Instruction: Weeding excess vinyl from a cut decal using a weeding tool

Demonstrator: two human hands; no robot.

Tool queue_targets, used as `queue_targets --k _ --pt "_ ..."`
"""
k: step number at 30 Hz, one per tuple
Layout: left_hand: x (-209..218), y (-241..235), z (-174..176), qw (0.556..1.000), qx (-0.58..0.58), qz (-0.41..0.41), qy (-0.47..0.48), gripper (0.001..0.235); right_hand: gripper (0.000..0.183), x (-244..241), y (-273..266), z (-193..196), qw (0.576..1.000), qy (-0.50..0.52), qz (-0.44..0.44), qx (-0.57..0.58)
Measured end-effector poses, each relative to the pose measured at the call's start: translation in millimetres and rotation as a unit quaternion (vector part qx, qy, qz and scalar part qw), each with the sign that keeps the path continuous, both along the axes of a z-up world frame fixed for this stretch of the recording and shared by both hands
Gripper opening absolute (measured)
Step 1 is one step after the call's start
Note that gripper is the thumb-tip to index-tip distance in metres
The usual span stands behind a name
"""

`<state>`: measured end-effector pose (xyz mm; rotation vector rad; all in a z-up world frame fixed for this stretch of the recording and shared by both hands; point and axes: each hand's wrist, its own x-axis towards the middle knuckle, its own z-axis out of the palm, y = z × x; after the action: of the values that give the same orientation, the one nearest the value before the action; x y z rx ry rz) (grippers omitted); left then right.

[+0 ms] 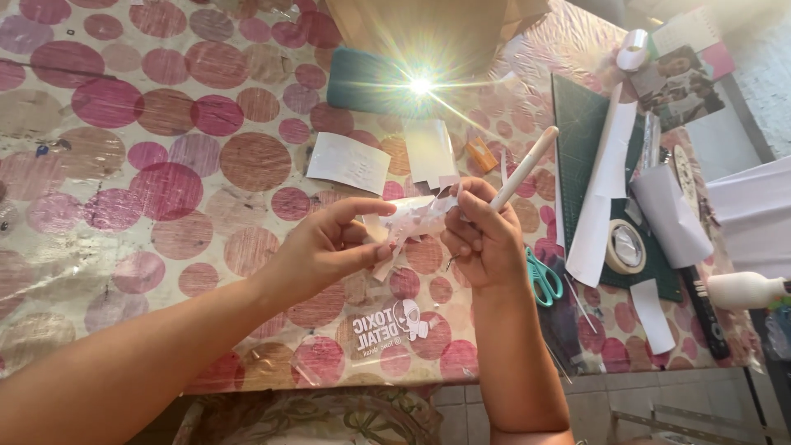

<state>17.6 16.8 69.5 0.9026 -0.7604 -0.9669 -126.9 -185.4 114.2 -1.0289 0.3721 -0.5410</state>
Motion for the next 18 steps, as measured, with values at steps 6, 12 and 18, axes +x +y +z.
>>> queue_targets --k 6,12,18 --pt "0.0 5.2 13.7 1.0 -0.006 -0.007 0.005 0.052 0.019 -5.9 -8.4 -24.4 1.0 0.003 0.009 0.029" --pt "-0.6 4.9 9.4 1.0 -0.015 -0.005 -0.017 0.055 0.016 -14.5 -7.9 -13.9 1.0 -0.005 0.002 0.026" --pt "-0.2 6.3 14.5 0.999 -0.045 -0.008 -0.005 0.056 0.017 -19.3 -11.3 -21.7 0.999 -0.001 0.006 0.032"
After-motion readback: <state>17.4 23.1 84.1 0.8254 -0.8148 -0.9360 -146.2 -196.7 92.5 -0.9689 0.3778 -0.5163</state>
